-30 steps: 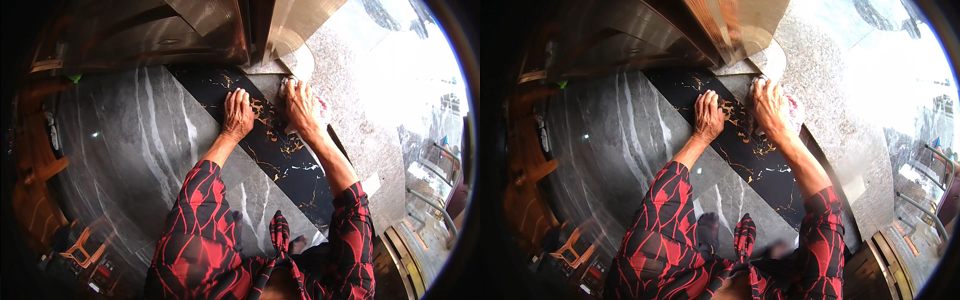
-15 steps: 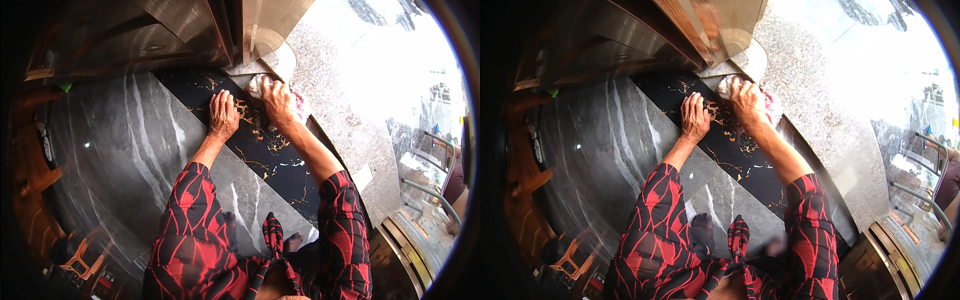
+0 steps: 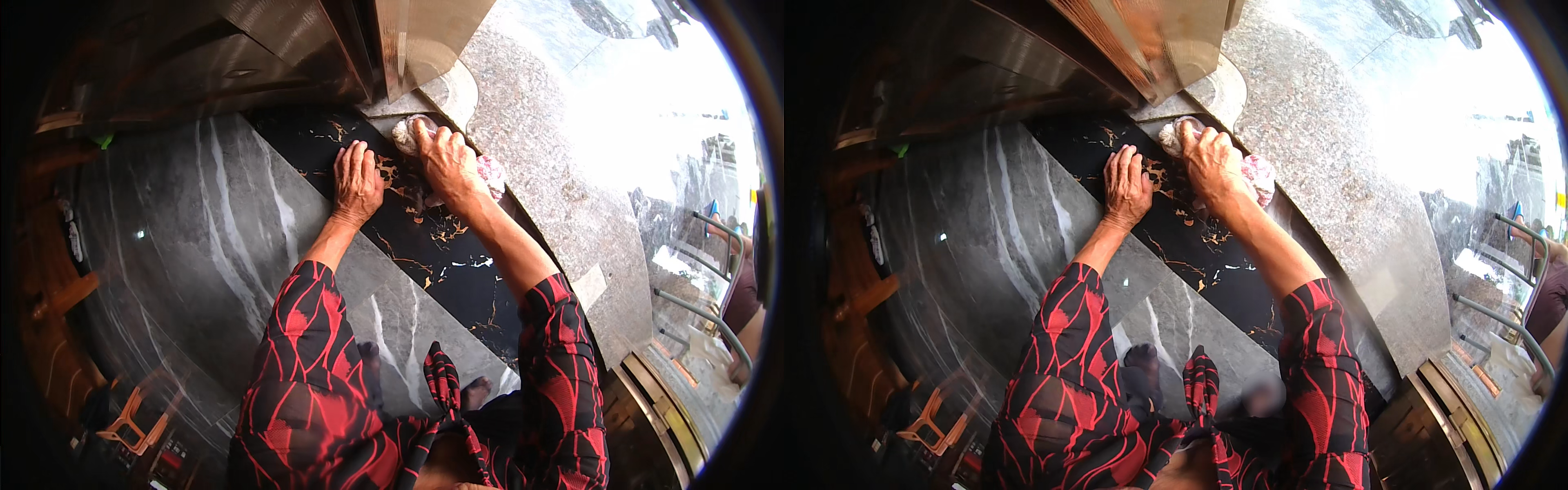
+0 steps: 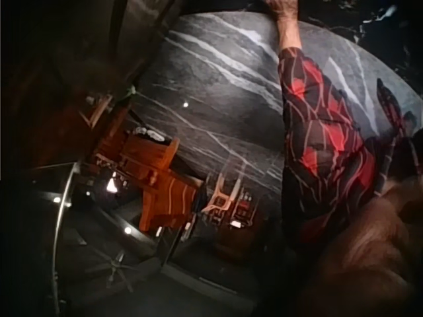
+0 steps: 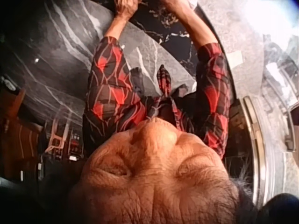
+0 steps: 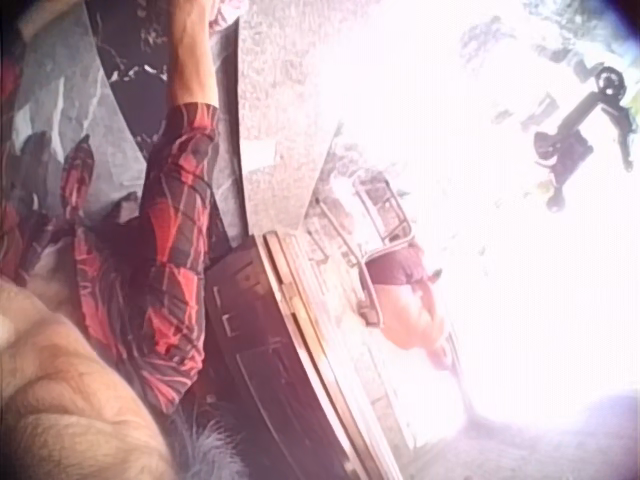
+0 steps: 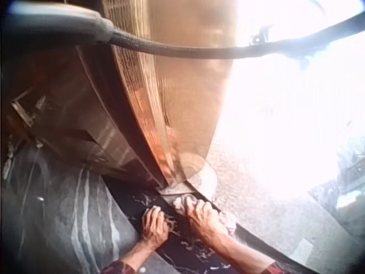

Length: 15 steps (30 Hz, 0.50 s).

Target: The person wipes a dark strip on the marble floor by hand with a cloth, then picks up the cloth, walks to a red bucket, and rinses the cloth in the water.

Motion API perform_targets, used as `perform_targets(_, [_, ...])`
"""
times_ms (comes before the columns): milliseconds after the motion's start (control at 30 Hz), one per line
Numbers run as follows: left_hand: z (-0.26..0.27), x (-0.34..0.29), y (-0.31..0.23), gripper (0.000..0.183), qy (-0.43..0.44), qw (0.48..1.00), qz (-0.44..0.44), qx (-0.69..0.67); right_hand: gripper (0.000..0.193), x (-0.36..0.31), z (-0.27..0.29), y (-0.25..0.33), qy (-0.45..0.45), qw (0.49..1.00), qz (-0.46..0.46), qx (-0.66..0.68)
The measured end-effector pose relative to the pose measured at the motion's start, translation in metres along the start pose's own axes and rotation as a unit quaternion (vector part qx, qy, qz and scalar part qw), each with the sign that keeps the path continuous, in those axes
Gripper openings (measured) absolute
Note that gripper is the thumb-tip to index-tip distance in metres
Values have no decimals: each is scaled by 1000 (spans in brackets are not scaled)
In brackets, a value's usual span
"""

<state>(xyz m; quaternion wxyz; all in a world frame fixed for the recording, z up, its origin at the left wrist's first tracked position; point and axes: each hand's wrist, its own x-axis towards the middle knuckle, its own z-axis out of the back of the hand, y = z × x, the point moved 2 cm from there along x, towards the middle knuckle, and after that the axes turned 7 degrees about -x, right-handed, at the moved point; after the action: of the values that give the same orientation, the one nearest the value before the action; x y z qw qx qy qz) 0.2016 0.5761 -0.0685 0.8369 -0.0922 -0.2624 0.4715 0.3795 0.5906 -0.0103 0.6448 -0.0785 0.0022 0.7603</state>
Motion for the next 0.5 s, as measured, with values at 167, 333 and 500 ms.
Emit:
perform_targets(167, [-1,-3,2,43,3,1000,1,2,49,2,-2,-6,93,994,-41,29])
perform_targets(333, [2,-4,0,41,2,1000,5,-1,45,-15,2,-14,112,986,-75,102])
perform_targets(500, [4,-4,1,44,-6,1000,1,0,36,-25,19,-26,116,972,-56,199])
